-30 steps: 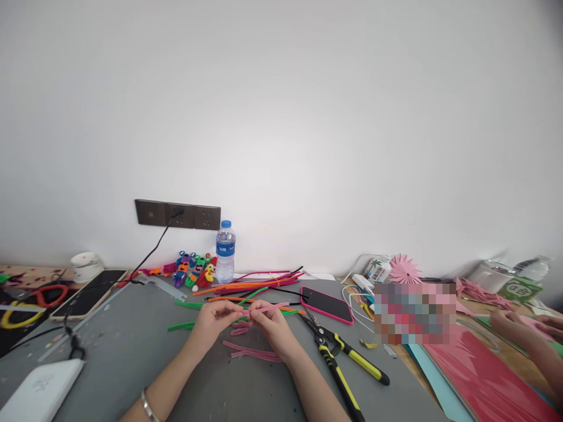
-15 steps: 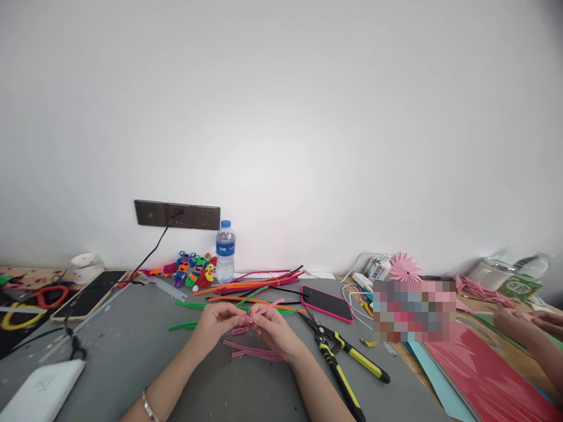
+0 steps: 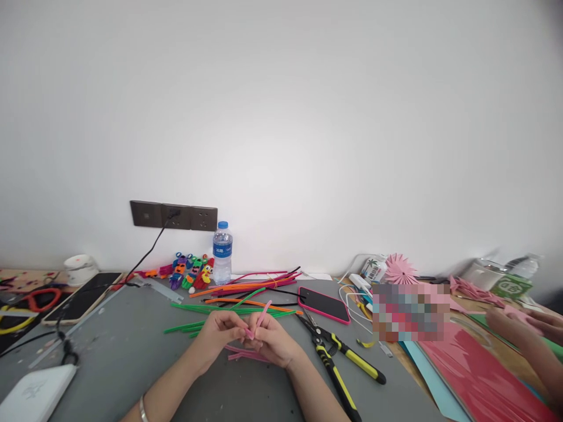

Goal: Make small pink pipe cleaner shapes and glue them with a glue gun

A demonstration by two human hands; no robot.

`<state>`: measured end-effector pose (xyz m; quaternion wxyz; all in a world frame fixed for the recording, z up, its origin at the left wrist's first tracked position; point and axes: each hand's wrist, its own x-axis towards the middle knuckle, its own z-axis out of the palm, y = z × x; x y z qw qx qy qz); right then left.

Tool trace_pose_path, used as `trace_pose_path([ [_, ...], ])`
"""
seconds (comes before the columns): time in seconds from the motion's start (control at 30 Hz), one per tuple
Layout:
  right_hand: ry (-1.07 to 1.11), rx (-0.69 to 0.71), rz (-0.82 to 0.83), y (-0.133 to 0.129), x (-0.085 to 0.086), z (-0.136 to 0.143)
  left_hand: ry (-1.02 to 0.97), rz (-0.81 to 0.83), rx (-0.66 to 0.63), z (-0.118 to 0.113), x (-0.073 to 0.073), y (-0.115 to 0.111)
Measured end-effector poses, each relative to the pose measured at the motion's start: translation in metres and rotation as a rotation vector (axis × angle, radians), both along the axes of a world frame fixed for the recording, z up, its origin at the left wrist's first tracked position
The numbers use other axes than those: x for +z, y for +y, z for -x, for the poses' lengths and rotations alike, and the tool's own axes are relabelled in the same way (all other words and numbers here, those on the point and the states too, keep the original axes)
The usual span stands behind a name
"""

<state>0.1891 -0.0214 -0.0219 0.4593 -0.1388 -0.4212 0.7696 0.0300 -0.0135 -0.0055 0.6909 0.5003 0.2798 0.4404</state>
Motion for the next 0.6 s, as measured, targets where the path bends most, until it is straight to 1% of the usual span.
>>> trace_pose_path([
  [0.13, -0.027, -0.021, -0.007, 0.001, -0.001, 0.000, 0.004, 0.019, -0.012, -0.001, 0.001, -0.002],
  [0.23, -0.052, -0.032, 0.005, 0.002, 0.001, -0.002, 0.083, -0.047, 0.008, 0.004, -0.002, 0.003],
  [0.37, -0.113, -0.088, -0.002, 0.005, 0.003, -0.008, 0.276, -0.168, 0.050, 0.013, -0.003, 0.013],
  [0.5, -0.156, -0.172, -0.047, 0.008, 0.002, -0.014, 0.498, -0.290, 0.008, 0.016, -0.002, 0.017],
  [0.6, -0.149, -0.253, -0.071, 0.011, 0.000, -0.017, 0.724, -0.464, -0.007, 0.016, -0.004, 0.014],
])
